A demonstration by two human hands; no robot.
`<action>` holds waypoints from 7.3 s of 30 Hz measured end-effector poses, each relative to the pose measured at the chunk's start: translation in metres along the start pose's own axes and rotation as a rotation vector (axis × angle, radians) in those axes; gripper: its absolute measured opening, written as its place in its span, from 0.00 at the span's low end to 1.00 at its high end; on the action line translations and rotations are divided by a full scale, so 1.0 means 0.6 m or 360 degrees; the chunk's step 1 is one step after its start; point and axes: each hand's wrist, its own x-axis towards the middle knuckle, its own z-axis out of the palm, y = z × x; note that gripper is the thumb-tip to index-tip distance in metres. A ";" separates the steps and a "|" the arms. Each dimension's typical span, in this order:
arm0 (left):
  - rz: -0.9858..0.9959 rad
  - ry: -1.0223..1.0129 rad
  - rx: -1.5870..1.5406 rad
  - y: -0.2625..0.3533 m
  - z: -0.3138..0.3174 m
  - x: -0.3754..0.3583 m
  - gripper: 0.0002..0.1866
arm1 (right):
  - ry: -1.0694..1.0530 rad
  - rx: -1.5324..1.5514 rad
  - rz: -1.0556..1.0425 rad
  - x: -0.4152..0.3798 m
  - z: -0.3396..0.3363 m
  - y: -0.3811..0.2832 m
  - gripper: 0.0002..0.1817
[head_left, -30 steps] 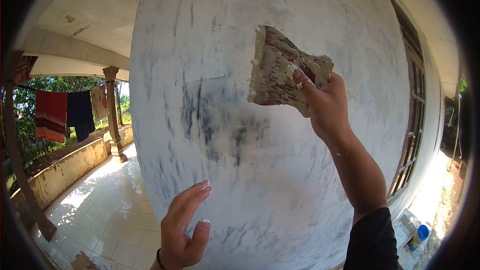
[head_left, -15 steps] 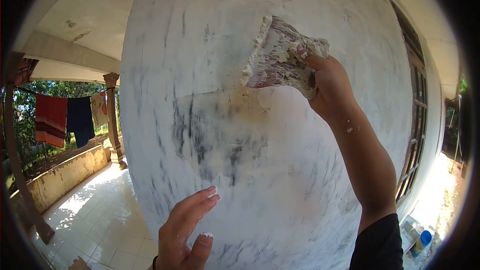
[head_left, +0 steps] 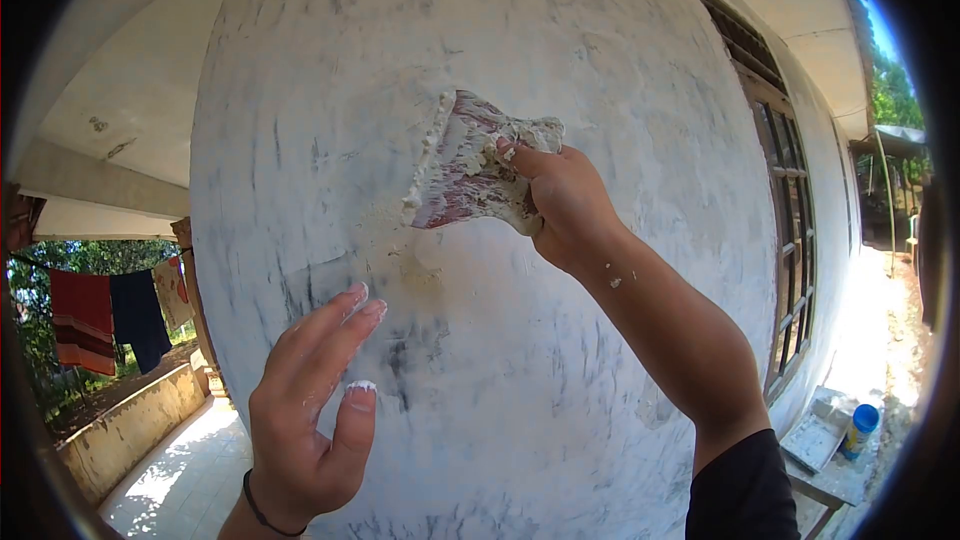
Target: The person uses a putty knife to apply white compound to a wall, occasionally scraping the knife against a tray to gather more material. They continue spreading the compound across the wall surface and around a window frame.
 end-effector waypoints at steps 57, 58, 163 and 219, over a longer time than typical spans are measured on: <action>-0.0168 0.0114 0.0470 -0.077 -0.090 -0.086 0.20 | -0.0924 -0.2601 -0.2529 0.090 0.195 0.100 0.14; -0.0162 0.0116 0.0462 -0.082 -0.091 -0.087 0.19 | -0.0882 -0.2708 -0.2532 0.089 0.189 0.112 0.15; 0.0304 0.0678 0.0236 -0.206 -0.029 -0.044 0.18 | -0.0083 -0.2906 -0.2032 0.114 0.225 0.182 0.26; 0.0277 0.0603 0.0062 -0.221 -0.035 -0.055 0.19 | -0.0036 -0.2886 -0.2393 0.127 0.208 0.186 0.21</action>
